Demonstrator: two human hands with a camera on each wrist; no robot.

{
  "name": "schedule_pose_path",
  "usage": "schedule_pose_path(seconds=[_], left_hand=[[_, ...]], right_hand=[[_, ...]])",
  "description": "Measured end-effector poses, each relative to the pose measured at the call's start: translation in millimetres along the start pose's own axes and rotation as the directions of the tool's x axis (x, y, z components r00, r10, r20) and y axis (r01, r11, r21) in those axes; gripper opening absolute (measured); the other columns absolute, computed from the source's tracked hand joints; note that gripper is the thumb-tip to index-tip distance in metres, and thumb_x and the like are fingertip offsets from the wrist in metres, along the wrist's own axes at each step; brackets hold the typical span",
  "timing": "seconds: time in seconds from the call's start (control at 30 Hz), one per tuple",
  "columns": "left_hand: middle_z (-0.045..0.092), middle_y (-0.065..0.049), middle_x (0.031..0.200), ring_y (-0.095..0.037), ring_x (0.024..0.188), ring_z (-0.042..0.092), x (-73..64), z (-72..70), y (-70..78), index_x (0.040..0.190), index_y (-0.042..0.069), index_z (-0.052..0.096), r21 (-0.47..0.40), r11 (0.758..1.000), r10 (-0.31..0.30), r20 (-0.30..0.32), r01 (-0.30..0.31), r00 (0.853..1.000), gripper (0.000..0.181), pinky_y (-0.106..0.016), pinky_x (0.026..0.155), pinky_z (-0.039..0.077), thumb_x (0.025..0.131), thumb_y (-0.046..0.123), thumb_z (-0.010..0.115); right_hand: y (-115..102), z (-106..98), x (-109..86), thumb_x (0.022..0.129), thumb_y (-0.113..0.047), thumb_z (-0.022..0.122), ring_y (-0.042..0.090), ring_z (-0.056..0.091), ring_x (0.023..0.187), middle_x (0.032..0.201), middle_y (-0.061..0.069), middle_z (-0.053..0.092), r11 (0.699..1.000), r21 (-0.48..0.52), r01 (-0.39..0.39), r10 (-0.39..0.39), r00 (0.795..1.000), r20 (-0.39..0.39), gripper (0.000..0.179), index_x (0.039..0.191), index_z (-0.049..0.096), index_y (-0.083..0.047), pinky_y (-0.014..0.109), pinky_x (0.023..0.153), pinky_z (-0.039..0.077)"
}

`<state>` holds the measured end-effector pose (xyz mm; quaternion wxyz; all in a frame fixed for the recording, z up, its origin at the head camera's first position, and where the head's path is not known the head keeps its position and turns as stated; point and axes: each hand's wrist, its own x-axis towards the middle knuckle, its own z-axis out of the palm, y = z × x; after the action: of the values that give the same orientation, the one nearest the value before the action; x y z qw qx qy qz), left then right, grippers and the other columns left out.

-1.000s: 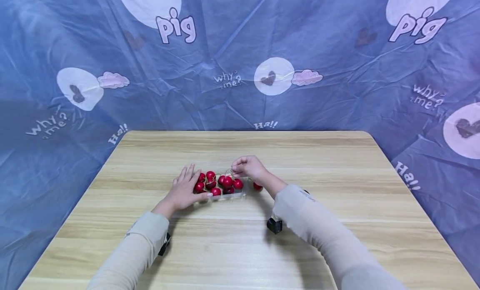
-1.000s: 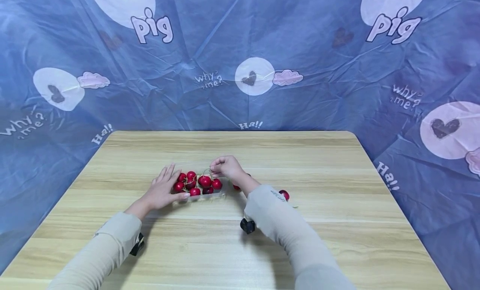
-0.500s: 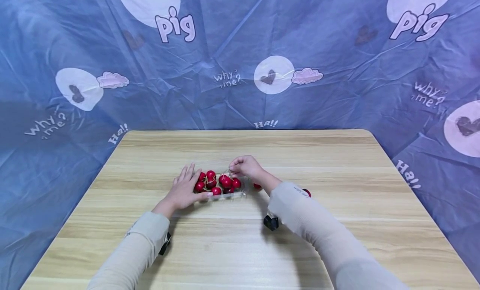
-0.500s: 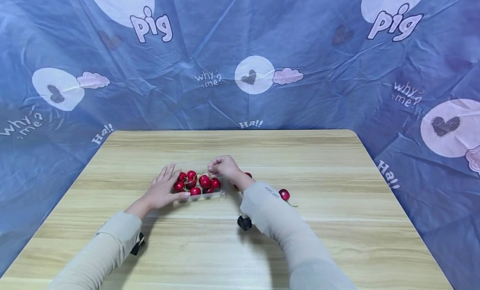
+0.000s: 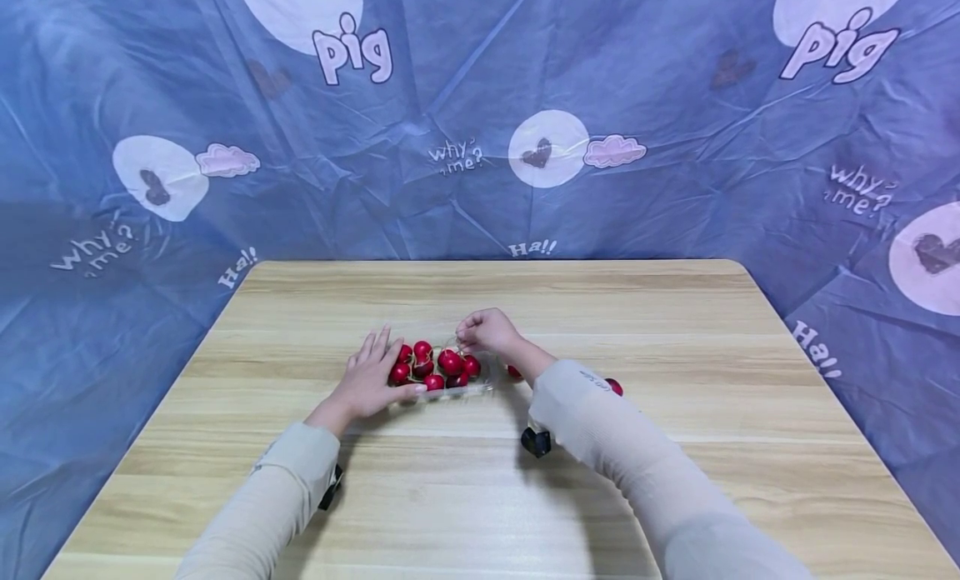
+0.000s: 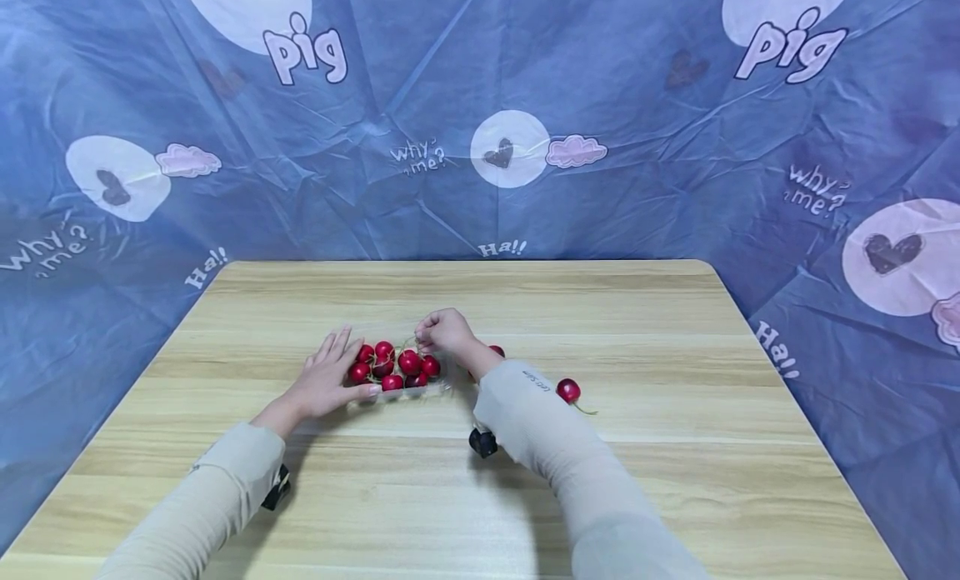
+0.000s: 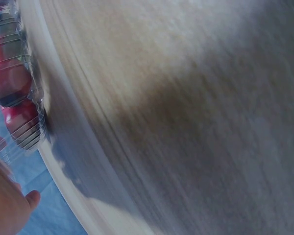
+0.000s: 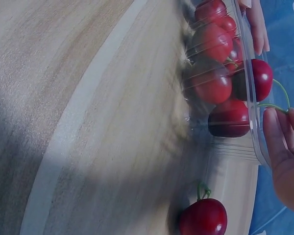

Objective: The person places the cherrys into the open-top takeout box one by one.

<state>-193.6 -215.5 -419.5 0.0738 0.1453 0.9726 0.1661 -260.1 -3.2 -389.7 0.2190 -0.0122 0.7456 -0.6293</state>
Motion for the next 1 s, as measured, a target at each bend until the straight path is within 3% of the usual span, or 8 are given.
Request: schedule_pose_path(seconds=[0.3,0.53,1.0], left_hand=[[-0.001,-0.016,0.143,-0.035,0.127,-0.004,-0.7,0.1,0.8,0.137,0.004,0.020,-0.003,1.000,0.004,-0.015,-0.004,1.000,0.094,-0.059,0.094,0.010,0.072,0.069,0.041],[-0.001,-0.016,0.143,-0.035,0.127,-0.004,-0.8,-0.6,1.2,0.137,0.005,0.020,-0.007,1.000,0.002,-0.011,-0.002,1.000,0.094,-0.059,0.095,0.009,0.072,0.069,0.042],[-0.003,-0.015,0.143,-0.035,0.127,-0.006,-0.1,0.5,-0.9,0.137,0.005,0.019,-0.016,1.000,0.007,-0.009,-0.007,1.000,0.096,-0.059,0.095,0.008,0.071,0.071,0.039]], right_hand=[[-6.4,-3.2,-5.4,0.081,0.008,0.051,0.032,0.060,0.073,0.090,0.029,0.058,0.999,-0.046,0.007,-0.008,1.000,-0.014,0.013,0.092,0.055,0.015,0.036,0.070,0.049],[-5.2,-8.8,-1.8,0.080,0.008,0.051,0.022,0.059,0.064,0.085,0.025,0.059,0.999,-0.037,0.019,-0.020,0.999,-0.033,0.013,0.091,0.055,0.015,0.039,0.073,0.047],[-9.3,-24.9,-6.7,0.083,0.008,0.048,0.040,0.055,0.089,0.096,0.032,0.054,0.999,-0.041,0.030,-0.032,0.999,-0.036,0.018,0.097,0.052,0.018,0.037,0.075,0.047]])
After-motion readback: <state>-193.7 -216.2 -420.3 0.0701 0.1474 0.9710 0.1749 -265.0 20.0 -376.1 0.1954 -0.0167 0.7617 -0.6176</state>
